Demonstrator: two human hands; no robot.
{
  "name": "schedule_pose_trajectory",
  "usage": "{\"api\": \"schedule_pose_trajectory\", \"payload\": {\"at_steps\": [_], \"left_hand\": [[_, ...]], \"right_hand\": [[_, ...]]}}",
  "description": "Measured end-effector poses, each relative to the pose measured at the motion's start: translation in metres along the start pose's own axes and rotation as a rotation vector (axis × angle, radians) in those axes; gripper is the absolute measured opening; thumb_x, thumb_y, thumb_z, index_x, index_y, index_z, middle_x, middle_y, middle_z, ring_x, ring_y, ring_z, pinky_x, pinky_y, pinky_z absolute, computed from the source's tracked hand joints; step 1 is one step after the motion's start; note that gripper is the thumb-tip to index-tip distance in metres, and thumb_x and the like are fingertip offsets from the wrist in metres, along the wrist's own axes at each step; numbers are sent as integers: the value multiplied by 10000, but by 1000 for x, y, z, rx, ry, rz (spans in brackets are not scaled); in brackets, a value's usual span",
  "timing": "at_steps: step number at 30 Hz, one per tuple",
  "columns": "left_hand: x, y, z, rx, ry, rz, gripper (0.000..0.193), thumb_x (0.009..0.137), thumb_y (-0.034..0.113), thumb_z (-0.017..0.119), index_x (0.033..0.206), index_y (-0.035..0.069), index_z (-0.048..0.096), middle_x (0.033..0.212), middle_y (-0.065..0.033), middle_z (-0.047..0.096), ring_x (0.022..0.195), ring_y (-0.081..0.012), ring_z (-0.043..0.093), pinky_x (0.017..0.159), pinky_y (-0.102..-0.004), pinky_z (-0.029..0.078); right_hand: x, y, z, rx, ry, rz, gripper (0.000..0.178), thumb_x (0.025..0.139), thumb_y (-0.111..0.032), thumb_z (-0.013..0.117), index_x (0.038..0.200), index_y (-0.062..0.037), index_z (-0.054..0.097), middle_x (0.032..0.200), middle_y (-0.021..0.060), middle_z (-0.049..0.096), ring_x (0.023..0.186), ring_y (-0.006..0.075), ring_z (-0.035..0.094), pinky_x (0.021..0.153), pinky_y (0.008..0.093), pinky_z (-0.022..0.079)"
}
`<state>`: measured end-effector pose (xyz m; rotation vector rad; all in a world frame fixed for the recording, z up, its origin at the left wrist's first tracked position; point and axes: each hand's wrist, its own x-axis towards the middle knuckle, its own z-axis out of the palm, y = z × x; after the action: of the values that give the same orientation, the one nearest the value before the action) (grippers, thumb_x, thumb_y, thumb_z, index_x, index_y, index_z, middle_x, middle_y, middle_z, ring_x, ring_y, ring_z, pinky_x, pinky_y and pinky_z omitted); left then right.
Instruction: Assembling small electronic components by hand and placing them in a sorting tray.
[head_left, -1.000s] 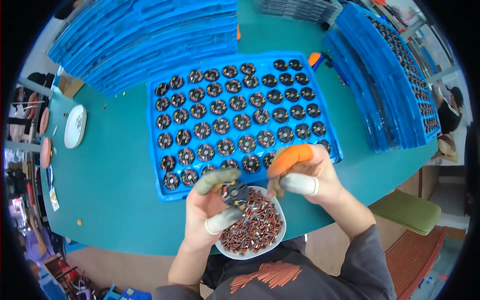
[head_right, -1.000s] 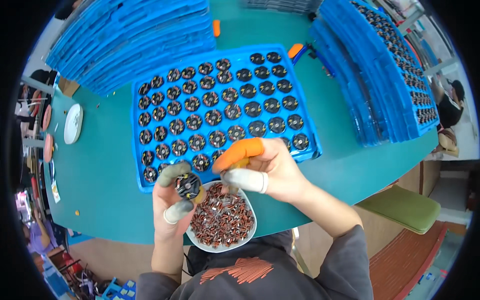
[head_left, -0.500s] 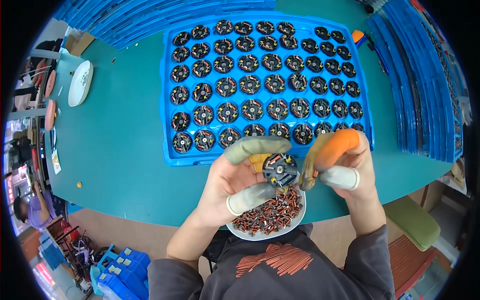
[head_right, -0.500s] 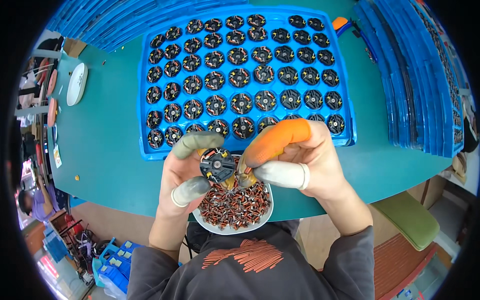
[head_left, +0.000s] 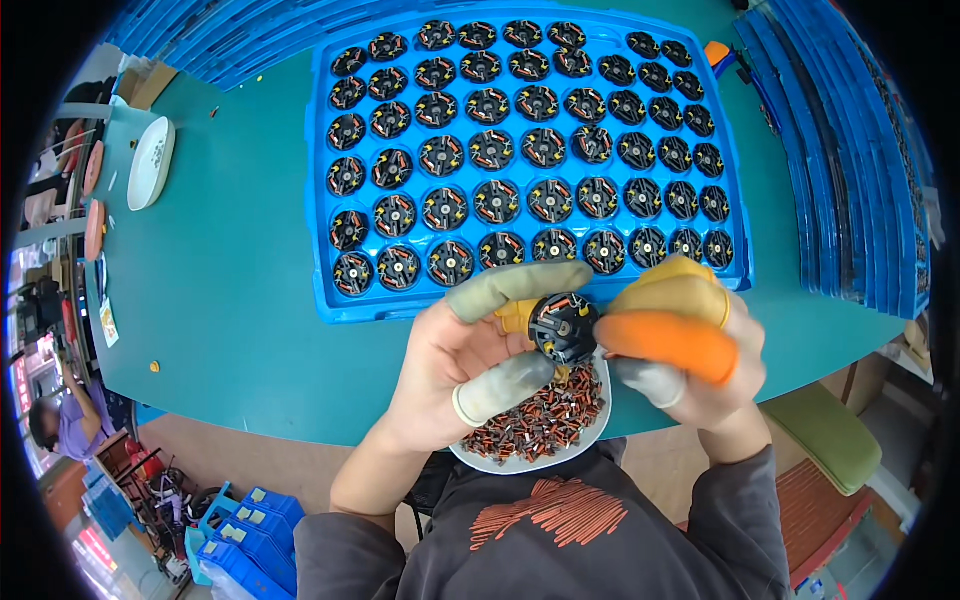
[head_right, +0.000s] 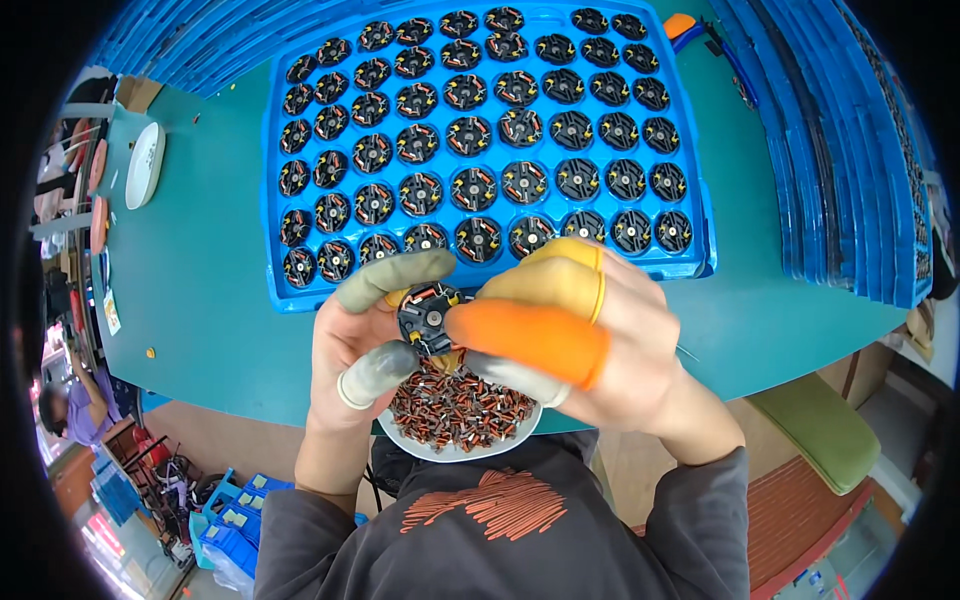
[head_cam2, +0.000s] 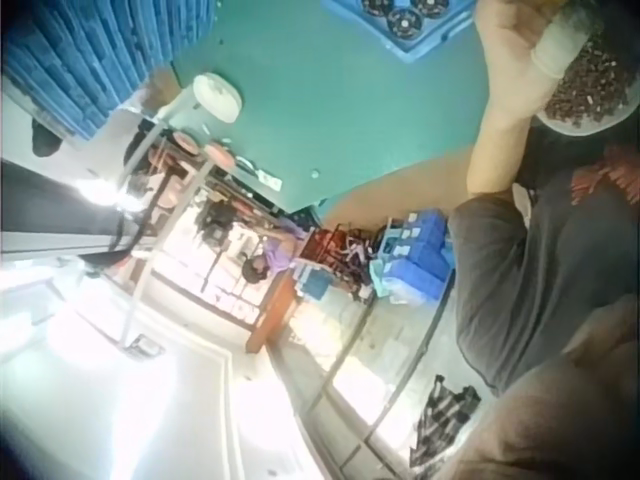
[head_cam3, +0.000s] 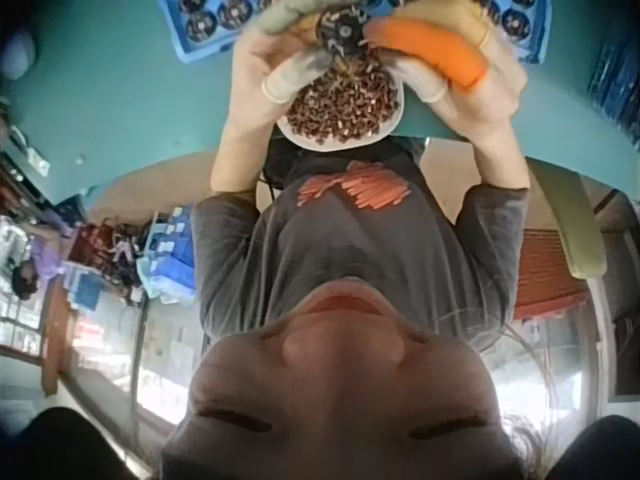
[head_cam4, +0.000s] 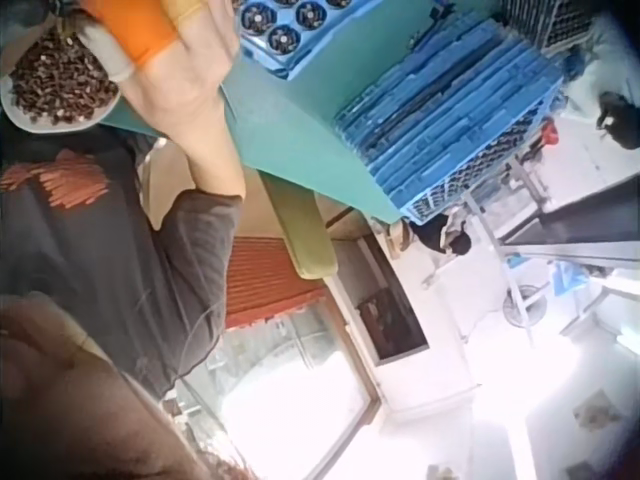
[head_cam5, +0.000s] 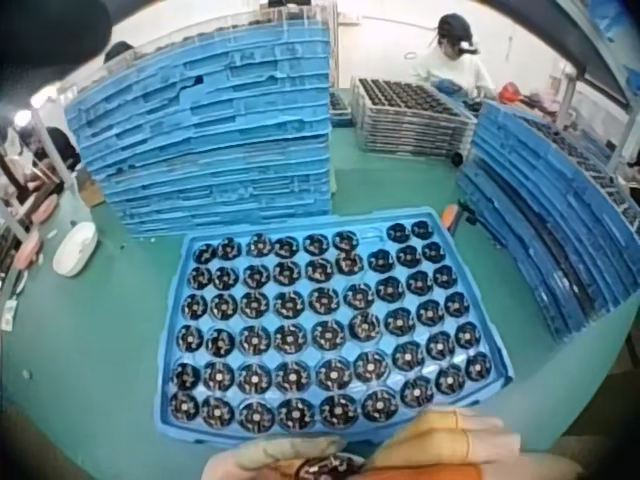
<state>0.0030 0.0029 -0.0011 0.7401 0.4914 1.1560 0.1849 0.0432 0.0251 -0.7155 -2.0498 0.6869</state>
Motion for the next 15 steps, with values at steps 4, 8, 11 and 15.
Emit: {"api": "schedule_pose_trajectory", "payload": {"at_steps": [4,8,11,15], "left_hand": [[1,0,1,5,-27,14,457,753,-60,518,1191,-51,389,1227,-168,418,1111,-233,442,925,-365,376],[1,2,0,57,-38,-20,450,760,-67,503,1195,-50,391,1223,-159,423,1095,-214,453,909,-346,387],[0,3,1,37,-8,-45,451,761,-63,504,1198,-45,394,1215,-149,433,1075,-197,465,897,-336,392],[-1,2,2,86,6,-33,435,766,-55,503,1190,-43,406,1205,-144,445,1056,-189,476,890,-330,395]], "right_hand": [[-4,9,3,-279,-18,-272,366,472,-202,594,816,-85,646,765,27,566,569,152,504,451,251,327],[-5,10,2,-246,-44,-287,358,474,-194,599,813,-87,647,754,26,562,569,149,503,448,254,323],[-6,10,3,-259,-49,-278,372,456,-197,585,806,-89,650,748,22,555,561,144,498,443,255,313],[-5,10,3,-311,-65,-311,395,422,-200,562,788,-79,649,725,27,552,543,146,485,438,256,311]]}}
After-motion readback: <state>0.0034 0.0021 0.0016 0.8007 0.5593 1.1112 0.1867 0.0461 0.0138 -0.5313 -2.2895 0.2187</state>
